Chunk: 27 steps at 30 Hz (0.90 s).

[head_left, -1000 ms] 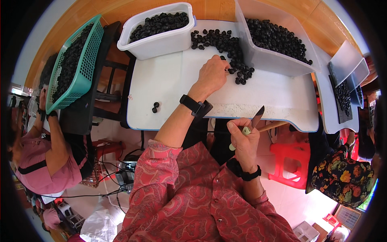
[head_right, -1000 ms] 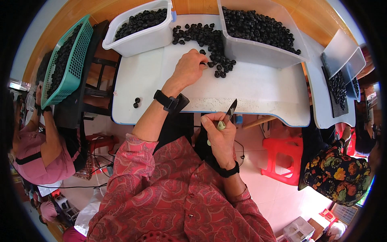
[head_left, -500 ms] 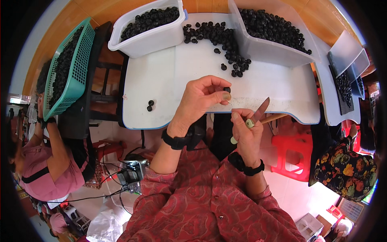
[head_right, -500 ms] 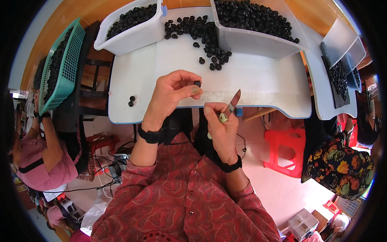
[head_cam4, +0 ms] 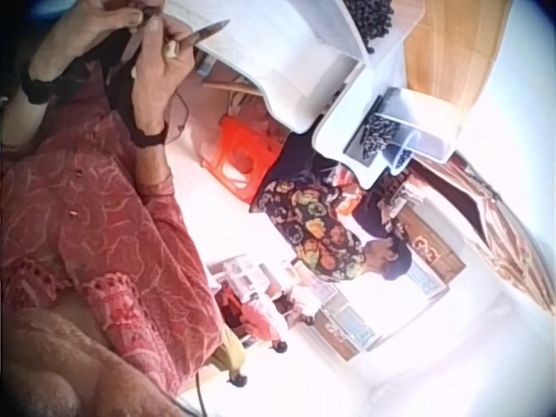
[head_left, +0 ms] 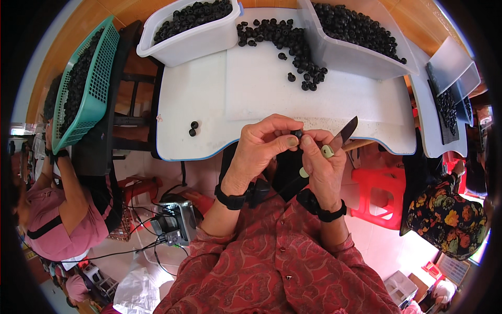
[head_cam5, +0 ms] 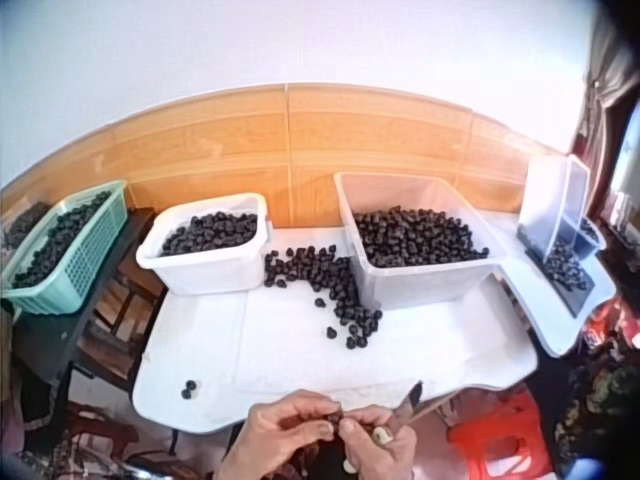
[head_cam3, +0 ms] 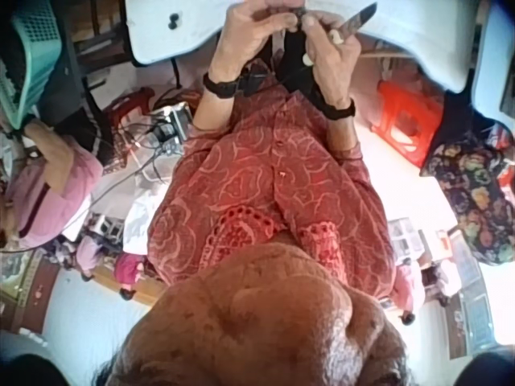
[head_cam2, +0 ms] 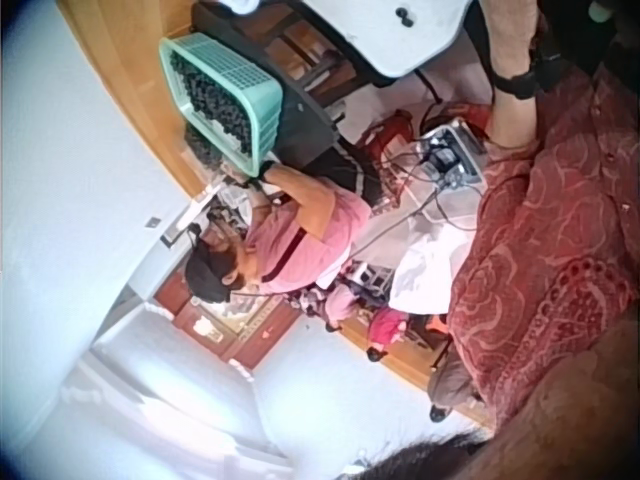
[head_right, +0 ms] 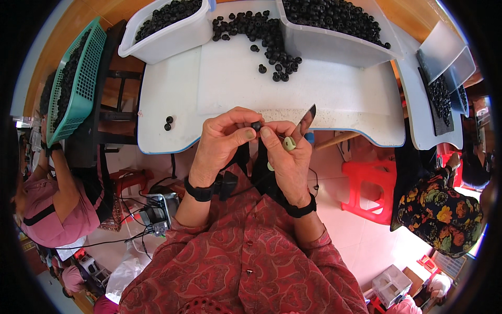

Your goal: The person is slicing small black fruits in half using a small knife.

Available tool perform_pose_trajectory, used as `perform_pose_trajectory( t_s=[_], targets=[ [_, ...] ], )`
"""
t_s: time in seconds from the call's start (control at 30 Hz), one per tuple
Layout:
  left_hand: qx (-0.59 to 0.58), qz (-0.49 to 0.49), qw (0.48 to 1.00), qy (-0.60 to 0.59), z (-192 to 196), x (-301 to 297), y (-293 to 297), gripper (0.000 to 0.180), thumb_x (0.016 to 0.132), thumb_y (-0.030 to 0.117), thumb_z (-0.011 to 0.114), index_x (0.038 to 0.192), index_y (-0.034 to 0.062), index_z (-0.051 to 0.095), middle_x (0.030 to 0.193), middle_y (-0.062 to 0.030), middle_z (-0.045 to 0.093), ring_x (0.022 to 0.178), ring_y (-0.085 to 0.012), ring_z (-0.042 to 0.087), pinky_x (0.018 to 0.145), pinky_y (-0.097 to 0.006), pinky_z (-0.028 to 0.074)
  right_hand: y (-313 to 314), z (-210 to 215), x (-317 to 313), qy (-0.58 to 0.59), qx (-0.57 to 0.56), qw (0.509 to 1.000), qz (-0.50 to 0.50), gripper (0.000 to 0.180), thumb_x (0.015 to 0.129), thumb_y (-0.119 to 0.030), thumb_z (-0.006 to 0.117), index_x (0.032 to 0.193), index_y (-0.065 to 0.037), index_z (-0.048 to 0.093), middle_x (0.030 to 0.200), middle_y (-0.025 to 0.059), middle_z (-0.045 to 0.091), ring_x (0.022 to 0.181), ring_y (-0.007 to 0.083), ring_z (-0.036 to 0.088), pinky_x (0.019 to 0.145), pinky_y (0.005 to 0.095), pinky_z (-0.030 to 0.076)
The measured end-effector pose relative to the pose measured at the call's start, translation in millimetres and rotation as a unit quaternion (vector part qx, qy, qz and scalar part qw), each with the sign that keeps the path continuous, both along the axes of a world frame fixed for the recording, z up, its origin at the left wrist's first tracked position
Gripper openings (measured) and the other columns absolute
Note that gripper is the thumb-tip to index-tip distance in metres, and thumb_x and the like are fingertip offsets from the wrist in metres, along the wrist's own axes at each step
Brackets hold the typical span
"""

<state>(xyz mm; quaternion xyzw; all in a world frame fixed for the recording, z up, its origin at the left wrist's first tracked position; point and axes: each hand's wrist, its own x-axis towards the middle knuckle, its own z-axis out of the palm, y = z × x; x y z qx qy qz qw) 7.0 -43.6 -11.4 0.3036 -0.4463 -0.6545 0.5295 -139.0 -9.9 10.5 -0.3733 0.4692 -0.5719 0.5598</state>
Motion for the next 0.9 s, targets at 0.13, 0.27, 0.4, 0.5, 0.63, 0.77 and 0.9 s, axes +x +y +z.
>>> perform_pose_trajectory(
  t_s=[0.13,0.27,0.4,0.5,0.63,0.77,0.9],
  targets=[
    [0.035,-0.006,0.997,0.062,-1.6,1.7,3.8,0.024,0.084,-0.002,0.065,0.108,-0.0018,0.063,0.088,-0.0061,0.064,0.074,-0.0111,0.061,0.07,-0.022,0.05,0.7,1.7,-1.7,0.031,0.012,0.999,0.031,0.01,0.092,-0.011,0.061,0.096,-0.001,0.061,0.078,-0.0017,0.061,0.062,0.0022,0.047,0.054,0.0179,0.037],
    [0.091,-0.016,0.986,0.142,0.6,2.9,7.3,0.025,0.085,-0.002,0.064,0.11,-0.0032,0.061,0.087,-0.0078,0.064,0.075,-0.0135,0.062,0.07,-0.024,0.052,-2.0,-2.0,0.8,0.179,-0.057,0.982,0.028,0.008,0.092,-0.006,0.058,0.094,0.002,0.059,0.082,0.0042,0.064,0.076,0.0073,0.056,0.067,0.0238,0.046],
    [0.114,-0.043,0.971,0.206,-1.6,2.6,10.3,0.023,0.086,-0.001,0.063,0.109,-0.0033,0.059,0.091,-0.0109,0.065,0.079,-0.0169,0.065,0.072,-0.028,0.055,-3.1,-4.1,1.5,0.323,-0.114,0.939,0.038,0.007,0.089,0.0,0.056,0.096,0.001,0.057,0.084,0.0133,0.06,0.073,0.0233,0.061,0.066,0.0305,0.047],
    [0.119,-0.038,0.965,0.231,1.7,0.0,13.4,0.02,0.088,0.0,0.061,0.108,-0.0026,0.059,0.095,-0.0121,0.065,0.082,-0.0177,0.065,0.073,-0.029,0.056,-3.6,-5.4,-0.6,0.367,-0.141,0.918,0.055,0.012,0.085,0.003,0.056,0.096,0.0,0.055,0.087,0.016,0.056,0.075,0.0326,0.061,0.064,0.0353,0.048],
    [0.1,-0.037,0.967,0.231,-3.0,-0.2,14.7,0.019,0.091,0.003,0.058,0.109,-0.0025,0.058,0.101,-0.013,0.064,0.084,-0.0177,0.065,0.074,-0.028,0.056,-2.7,-5.1,1.0,0.408,-0.173,0.895,0.047,0.02,0.079,0.006,0.057,0.098,-0.001,0.054,0.088,0.0155,0.055,0.074,0.0353,0.061,0.06,0.0401,0.048],
    [0.101,-0.042,0.966,0.233,-6.3,-0.5,16.8,0.021,0.09,0.003,0.059,0.11,-0.0028,0.059,0.101,-0.013,0.065,0.084,-0.0175,0.064,0.073,-0.028,0.055,-3.0,-3.4,3.1,0.471,-0.2,0.858,0.038,0.028,0.073,0.006,0.059,0.099,-0.003,0.054,0.089,0.014,0.054,0.069,0.0362,0.06,0.054,0.043,0.049],
    [0.1,-0.041,0.968,0.228,-5.2,-0.9,19.7,0.022,0.09,0.004,0.059,0.111,-0.0029,0.059,0.101,-0.0126,0.065,0.083,-0.0172,0.063,0.071,-0.028,0.053,-1.7,0.7,3.8,0.505,-0.209,0.837,0.033,0.026,0.073,0.004,0.06,0.098,-0.003,0.054,0.088,0.0133,0.053,0.066,0.0351,0.06,0.052,0.0419,0.049]
  ],
)
